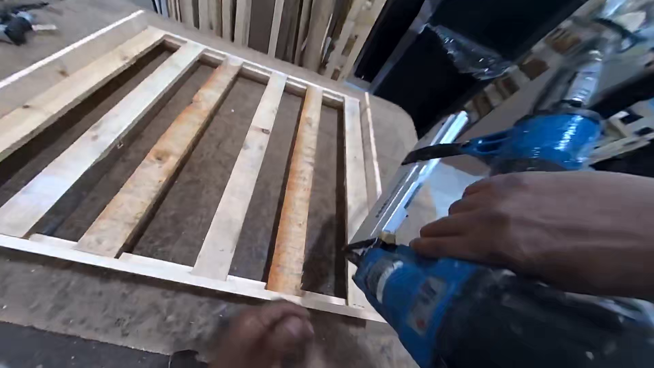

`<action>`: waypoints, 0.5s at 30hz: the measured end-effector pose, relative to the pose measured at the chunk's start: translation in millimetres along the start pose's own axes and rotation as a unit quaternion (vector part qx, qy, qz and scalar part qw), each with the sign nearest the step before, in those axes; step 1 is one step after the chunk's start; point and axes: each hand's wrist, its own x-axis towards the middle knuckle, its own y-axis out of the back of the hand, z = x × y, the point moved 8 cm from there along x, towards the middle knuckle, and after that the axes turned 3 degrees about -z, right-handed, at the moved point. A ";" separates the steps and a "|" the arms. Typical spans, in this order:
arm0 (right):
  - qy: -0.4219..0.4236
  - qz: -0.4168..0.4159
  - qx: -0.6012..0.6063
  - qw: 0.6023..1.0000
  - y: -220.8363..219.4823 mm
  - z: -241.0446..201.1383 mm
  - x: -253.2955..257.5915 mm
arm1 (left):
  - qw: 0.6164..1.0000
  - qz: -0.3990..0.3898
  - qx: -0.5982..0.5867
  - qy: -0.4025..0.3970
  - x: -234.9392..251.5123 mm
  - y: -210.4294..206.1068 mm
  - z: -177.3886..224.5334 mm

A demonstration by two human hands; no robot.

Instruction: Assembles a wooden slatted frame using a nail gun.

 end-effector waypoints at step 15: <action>0.160 0.048 0.089 0.982 -60.1 27.5 123.8 | 0.917 -0.106 0.211 0.320 179.2 69.7 -146.6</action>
